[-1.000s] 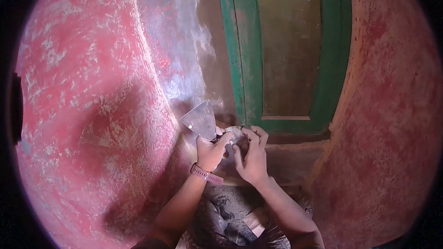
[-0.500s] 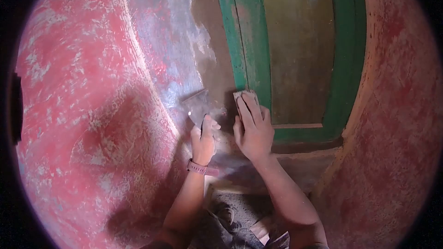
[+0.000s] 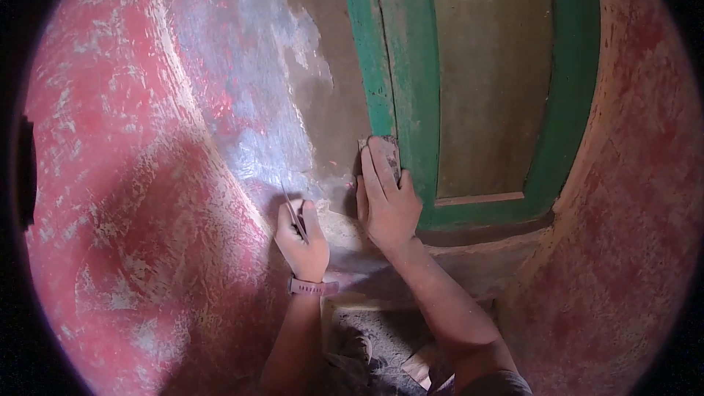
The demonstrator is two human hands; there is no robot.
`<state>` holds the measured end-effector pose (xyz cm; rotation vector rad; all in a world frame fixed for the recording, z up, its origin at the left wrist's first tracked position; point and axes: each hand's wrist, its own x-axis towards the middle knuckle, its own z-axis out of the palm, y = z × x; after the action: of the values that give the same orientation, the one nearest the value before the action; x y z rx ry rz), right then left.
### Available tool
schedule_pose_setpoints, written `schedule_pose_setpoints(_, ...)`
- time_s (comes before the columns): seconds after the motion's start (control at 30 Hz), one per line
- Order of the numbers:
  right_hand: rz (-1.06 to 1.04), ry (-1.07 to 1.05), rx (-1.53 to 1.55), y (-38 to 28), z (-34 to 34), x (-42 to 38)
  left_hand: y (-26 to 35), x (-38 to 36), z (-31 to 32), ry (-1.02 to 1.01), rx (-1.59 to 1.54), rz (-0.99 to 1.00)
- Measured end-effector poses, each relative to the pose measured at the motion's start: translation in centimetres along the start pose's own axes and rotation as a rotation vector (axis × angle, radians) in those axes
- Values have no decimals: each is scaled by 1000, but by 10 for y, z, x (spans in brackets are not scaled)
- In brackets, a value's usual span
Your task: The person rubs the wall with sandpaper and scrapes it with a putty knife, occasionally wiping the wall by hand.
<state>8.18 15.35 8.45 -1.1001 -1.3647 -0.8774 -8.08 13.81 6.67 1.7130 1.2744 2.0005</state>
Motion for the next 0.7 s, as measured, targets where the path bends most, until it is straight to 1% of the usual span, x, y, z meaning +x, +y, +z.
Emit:
schedule_pose_setpoints(0.1,20,-29,-2,-7,-9,20,4,6,4,-14,-53,-18)
schedule_pose_setpoints(0.2,6,-24,-16,0,-5,10,0,0,6,-10,23,176)
schedule_pose_setpoints(0.27,2,-10,-25,4,-2,1,-3,-6,5,-31,28,158)
schedule_pose_setpoints(0.4,-8,62,-33,1,1,21,-10,-9,6,-15,24,148)
schedule_pose_setpoints(0.47,-11,81,-26,3,4,22,-9,-9,4,-29,15,88)
schedule_pose_setpoints(0.6,-8,48,-7,5,4,10,-15,-9,0,-43,37,57)
schedule_pose_setpoints(0.7,6,48,-6,0,0,20,-12,-8,-4,-69,-2,-29)
